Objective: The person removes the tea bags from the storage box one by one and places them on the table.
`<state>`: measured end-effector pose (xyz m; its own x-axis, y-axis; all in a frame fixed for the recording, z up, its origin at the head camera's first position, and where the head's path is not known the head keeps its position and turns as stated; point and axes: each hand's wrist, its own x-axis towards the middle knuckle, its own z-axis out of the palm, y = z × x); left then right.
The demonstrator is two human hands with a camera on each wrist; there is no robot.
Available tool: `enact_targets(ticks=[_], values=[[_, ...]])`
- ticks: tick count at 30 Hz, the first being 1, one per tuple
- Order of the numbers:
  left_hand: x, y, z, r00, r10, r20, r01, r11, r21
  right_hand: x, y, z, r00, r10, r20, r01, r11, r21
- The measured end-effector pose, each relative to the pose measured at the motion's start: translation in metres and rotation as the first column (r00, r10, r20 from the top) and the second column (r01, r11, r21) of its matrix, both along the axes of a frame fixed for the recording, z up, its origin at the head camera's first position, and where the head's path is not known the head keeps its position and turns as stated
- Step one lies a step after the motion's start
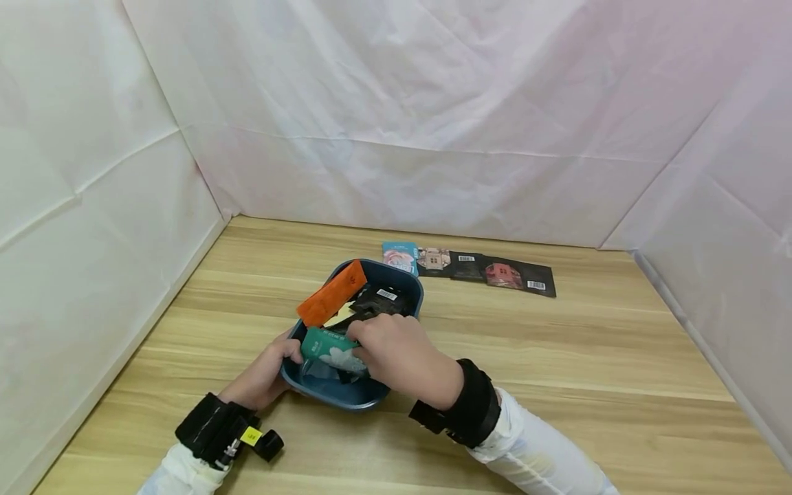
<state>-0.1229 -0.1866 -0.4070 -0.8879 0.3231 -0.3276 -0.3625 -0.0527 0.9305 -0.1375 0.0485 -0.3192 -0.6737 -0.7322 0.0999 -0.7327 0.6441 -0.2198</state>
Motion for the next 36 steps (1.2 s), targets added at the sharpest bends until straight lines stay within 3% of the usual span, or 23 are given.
enact_targets(ticks=[3, 6, 11, 15, 18, 22, 25, 30, 36], values=[[0.0, -0.002, 0.0, 1.0, 0.013, 0.007, -0.013, 1.0, 0.001, -0.002, 0.006, 0.006, 1.0, 0.022, -0.011, -0.023, 0.994, -0.11], [-0.002, -0.005, 0.001, 0.999, 0.032, 0.008, -0.032, 0.999, -0.005, -0.006, 0.014, 0.012, 0.998, 0.039, -0.051, -0.05, 0.968, -0.247], [-0.004, -0.014, 0.003, 0.997, 0.075, 0.005, -0.075, 0.997, -0.007, -0.019, 0.027, 0.019, 0.996, -0.02, -0.091, -0.022, 0.899, -0.438], [-0.006, -0.021, 0.003, 0.994, 0.108, -0.004, -0.108, 0.994, -0.021, -0.039, 0.039, 0.022, 0.994, -0.098, -0.037, 0.063, 0.841, -0.537], [-0.007, -0.024, 0.002, 0.992, 0.128, -0.008, -0.128, 0.992, -0.015, -0.055, 0.052, 0.021, 0.981, -0.191, 0.038, 0.182, 0.83, -0.528], [-0.01, -0.023, 0.0, 0.991, 0.132, -0.004, -0.132, 0.991, 0.025, -0.081, 0.071, 0.012, 0.938, -0.31, 0.152, 0.345, 0.824, -0.448], [-0.012, -0.021, 0.0, 0.991, 0.131, -0.004, -0.131, 0.991, 0.041, -0.101, 0.082, 0.0, 0.905, -0.34, 0.257, 0.421, 0.808, -0.413], [-0.01, -0.019, 0.0, 0.989, 0.149, 0.012, -0.149, 0.989, 0.013, -0.122, 0.092, -0.028, 0.837, -0.296, 0.46, 0.474, 0.814, -0.337], [-0.01, -0.015, 0.001, 0.989, 0.148, -0.005, -0.148, 0.989, 0.022, -0.133, 0.089, -0.051, 0.801, -0.323, 0.504, 0.464, 0.867, -0.183]])
